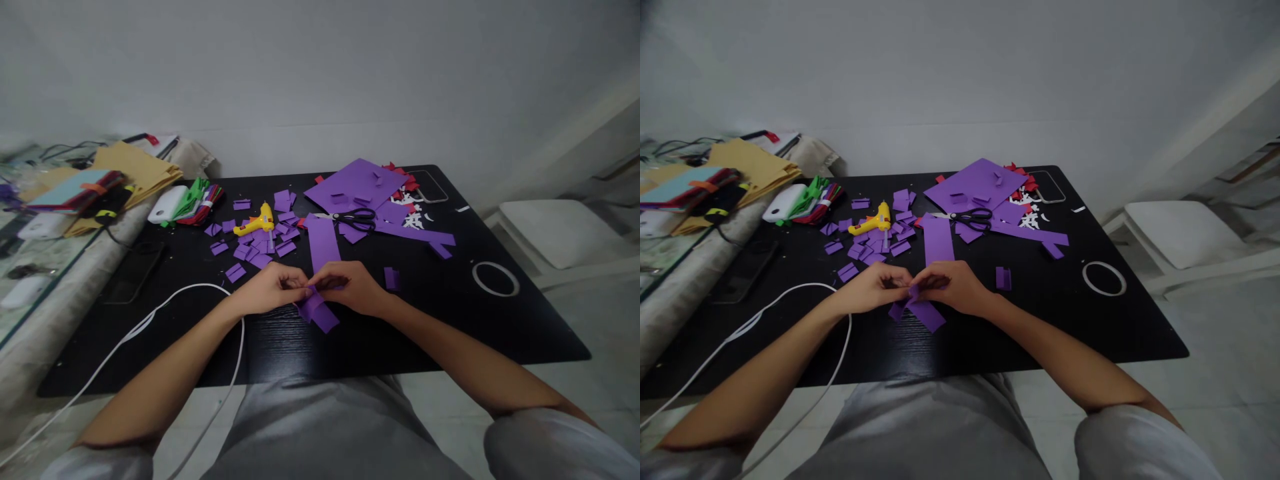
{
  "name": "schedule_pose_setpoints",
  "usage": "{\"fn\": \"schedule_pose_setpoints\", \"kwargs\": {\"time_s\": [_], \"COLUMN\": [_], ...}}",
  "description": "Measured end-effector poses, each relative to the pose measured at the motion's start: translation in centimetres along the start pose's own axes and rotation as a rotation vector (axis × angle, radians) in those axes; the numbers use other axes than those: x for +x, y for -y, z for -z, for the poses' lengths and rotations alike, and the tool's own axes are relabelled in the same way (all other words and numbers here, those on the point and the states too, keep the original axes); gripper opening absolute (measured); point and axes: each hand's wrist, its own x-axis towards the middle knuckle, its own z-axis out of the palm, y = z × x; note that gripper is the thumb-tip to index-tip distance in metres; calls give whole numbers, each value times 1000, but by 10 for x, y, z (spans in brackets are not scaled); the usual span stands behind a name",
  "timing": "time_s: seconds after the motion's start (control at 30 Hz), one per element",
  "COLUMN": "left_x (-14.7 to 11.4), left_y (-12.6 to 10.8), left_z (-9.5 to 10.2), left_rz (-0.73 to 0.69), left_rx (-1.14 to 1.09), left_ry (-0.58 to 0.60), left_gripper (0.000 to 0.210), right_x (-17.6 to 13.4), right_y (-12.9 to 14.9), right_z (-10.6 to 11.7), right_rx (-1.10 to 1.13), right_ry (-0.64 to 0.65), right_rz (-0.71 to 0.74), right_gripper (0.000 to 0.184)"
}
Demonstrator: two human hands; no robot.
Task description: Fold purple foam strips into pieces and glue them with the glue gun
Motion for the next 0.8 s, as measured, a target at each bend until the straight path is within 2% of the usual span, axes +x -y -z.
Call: {"fn": "schedule_pose_setpoints", "kwargs": {"time_s": [0.33,0.57,0.8], "left_x": [2,1,2], "left_y": [-2,-1,-2], "left_z": [-5,-2,-3], "left_rz": [16,22,25], "left_rx": [-47,-54,-23], "left_ry": [-5,13,23], "left_gripper": [13,20,16], "right_x": [-1,-1,-2], "right_y": [-3,-1,-2], "right_z": [1,2,0], "right_rx": [-26,-41,-28], "right_ry": [26,33,55], "right_rz": [12,1,-17], "right_gripper": [21,19,20]}}
